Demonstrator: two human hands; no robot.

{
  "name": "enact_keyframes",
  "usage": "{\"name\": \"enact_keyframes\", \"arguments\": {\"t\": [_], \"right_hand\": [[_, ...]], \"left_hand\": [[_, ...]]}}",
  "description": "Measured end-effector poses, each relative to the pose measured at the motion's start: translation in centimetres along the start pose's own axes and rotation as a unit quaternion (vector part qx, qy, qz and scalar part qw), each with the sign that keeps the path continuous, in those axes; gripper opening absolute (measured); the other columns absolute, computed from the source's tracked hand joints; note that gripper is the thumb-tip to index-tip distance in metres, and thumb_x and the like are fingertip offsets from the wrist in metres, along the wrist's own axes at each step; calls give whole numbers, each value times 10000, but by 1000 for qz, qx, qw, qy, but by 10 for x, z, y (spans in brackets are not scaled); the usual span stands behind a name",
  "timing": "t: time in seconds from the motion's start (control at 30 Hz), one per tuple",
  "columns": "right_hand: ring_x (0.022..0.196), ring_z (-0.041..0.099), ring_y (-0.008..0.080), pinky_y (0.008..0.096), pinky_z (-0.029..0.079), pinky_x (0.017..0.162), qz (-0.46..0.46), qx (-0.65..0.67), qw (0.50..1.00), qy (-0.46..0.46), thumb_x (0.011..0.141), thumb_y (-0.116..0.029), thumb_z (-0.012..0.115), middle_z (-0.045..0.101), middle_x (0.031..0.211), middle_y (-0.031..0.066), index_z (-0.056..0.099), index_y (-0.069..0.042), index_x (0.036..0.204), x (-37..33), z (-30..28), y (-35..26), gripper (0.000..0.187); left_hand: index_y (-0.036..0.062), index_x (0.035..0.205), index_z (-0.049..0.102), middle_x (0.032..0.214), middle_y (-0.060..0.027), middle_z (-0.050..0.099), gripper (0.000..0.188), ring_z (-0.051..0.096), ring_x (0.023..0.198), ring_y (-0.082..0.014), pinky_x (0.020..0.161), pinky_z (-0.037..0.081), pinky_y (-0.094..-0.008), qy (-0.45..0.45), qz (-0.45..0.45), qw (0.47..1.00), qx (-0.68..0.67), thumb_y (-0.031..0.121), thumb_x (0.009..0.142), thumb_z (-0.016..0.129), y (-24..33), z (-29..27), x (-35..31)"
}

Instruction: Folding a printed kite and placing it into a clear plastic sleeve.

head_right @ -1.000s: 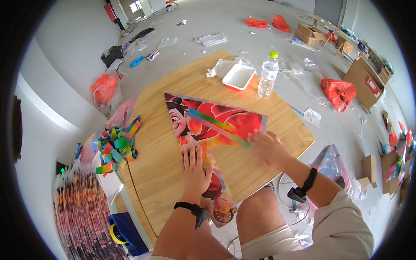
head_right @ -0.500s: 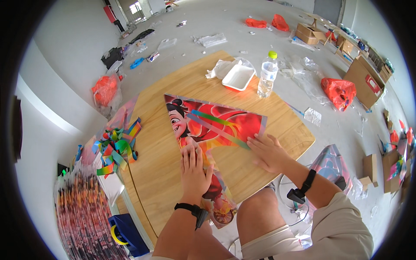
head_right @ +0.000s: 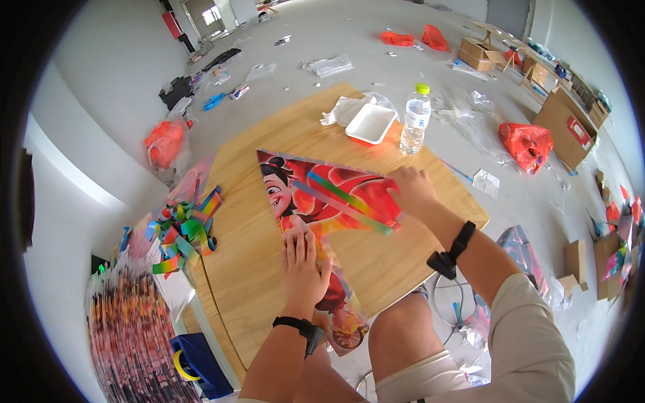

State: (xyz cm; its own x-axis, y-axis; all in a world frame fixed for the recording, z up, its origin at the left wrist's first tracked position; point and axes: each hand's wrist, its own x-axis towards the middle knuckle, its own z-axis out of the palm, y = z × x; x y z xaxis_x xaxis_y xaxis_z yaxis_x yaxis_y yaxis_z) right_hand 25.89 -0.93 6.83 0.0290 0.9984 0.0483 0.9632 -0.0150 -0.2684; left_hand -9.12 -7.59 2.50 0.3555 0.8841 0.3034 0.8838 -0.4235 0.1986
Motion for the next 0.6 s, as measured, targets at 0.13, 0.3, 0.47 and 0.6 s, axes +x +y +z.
{"name": "enact_keyframes", "arguments": {"t": [0.13,0.3,0.47,0.6], "right_hand": [[1258,611,306,547,413,1066,102,-5,994,-42,845,-472,837,693,1260,60,693,-118,1260,34,-4,22,564],[1235,641,335,620,438,979,136,23,981,-137,733,-483,920,738,1197,87,737,-75,1171,56,-7,23,626],[1060,703,330,554,537,781,97,35,972,-212,772,-457,892,747,1167,115,757,-56,1180,73,-3,56,588],[1001,714,307,476,592,672,125,141,961,-202,820,-459,859,728,1182,120,747,-64,1240,66,-10,49,587]], "left_hand": [[64,1622,403,1654,-193,424,772,347,1547,-443,1268,262,-584,7,8,1000,-12,485,1003,590,1,3,2],[53,1630,379,1668,-211,391,783,310,1561,-460,1272,248,-587,-7,1,1000,-20,469,1005,599,1,-2,0],[59,1630,382,1672,-209,387,780,305,1563,-464,1272,249,-587,2,11,1000,-29,465,1002,603,3,0,2],[59,1629,384,1672,-208,388,782,312,1559,-470,1272,250,-587,13,6,999,-33,458,996,612,0,0,-1]]}}
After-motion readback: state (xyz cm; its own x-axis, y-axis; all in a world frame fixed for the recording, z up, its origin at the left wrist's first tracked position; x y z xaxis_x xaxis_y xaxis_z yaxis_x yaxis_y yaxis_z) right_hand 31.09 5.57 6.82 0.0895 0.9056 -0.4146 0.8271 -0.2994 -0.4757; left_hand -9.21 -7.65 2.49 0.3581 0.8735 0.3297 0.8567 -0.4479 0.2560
